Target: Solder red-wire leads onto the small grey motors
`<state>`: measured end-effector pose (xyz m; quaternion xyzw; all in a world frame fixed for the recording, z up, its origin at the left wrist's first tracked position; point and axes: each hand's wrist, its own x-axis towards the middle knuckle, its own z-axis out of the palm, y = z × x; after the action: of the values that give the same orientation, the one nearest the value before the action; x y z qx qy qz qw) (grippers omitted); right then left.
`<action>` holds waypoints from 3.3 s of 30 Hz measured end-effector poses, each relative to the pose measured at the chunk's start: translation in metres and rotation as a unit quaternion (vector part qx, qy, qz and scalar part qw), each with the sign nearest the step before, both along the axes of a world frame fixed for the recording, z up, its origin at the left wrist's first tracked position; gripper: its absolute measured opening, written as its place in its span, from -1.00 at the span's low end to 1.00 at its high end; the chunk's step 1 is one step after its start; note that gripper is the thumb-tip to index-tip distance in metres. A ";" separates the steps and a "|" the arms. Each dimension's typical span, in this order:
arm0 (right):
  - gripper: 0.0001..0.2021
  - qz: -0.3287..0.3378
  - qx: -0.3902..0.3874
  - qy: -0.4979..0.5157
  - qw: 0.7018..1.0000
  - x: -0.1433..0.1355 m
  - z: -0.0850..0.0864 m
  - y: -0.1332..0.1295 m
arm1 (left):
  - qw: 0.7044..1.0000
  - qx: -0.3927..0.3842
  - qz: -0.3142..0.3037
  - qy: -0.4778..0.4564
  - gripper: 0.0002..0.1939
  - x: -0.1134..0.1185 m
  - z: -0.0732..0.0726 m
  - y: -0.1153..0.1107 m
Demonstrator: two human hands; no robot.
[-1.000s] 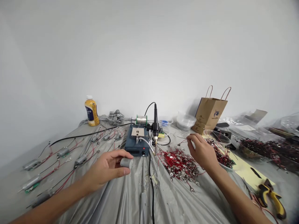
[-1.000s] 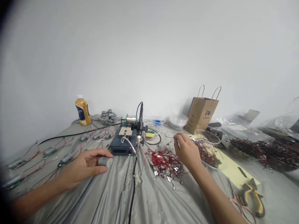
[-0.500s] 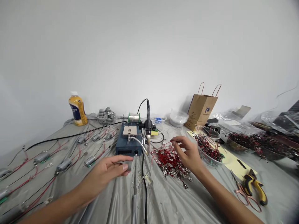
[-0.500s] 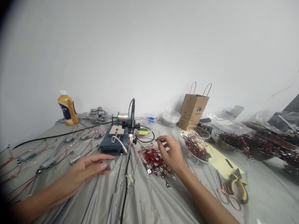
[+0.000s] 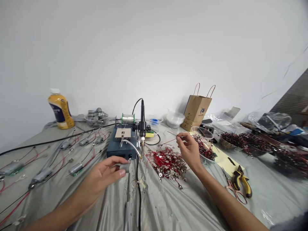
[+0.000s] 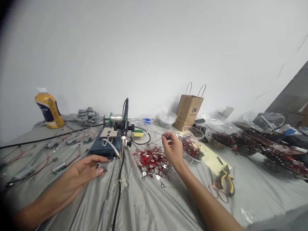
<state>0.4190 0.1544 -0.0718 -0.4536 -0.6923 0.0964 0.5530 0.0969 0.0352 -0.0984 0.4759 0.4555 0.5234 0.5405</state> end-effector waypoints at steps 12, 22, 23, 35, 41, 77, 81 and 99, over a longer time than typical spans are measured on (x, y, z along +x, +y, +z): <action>-0.89 0.019 0.068 -0.075 0.995 -0.012 0.001 -0.013 | 0.987 -0.084 -0.037 -0.131 -0.73 0.005 0.003 -0.002; -0.93 0.025 0.075 -0.073 0.994 -0.012 0.001 -0.015 | 0.980 -0.092 -0.026 -0.177 -0.68 0.002 0.004 -0.001; -0.93 0.027 0.076 -0.073 0.994 -0.012 0.001 -0.015 | 0.980 -0.092 -0.026 -0.173 -0.70 0.002 0.003 -0.001; -0.97 0.046 0.076 -0.065 0.994 -0.014 -0.002 -0.016 | 0.984 -0.067 0.027 -0.161 -0.78 0.000 0.003 0.000; -0.97 0.049 0.076 -0.066 0.994 -0.016 -0.001 -0.019 | 0.989 -0.042 0.018 -0.140 -0.68 0.001 0.004 -0.003; -0.75 0.217 0.166 -0.088 0.958 -0.044 0.001 -0.060 | 0.996 0.071 0.004 -0.053 -0.69 0.032 0.006 0.001; -0.74 0.239 0.168 -0.088 0.952 -0.047 0.002 -0.065 | 0.996 0.070 0.001 -0.055 -0.71 0.035 0.006 -0.001; -0.75 0.255 0.162 -0.119 0.946 -0.052 0.002 -0.070 | 0.995 0.093 0.023 -0.038 -0.70 0.033 0.007 0.000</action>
<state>0.3674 0.0843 -0.0701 -0.1745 -0.8518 0.0655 0.4896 0.1300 0.0349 -0.0911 0.4935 0.3949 0.5936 0.4982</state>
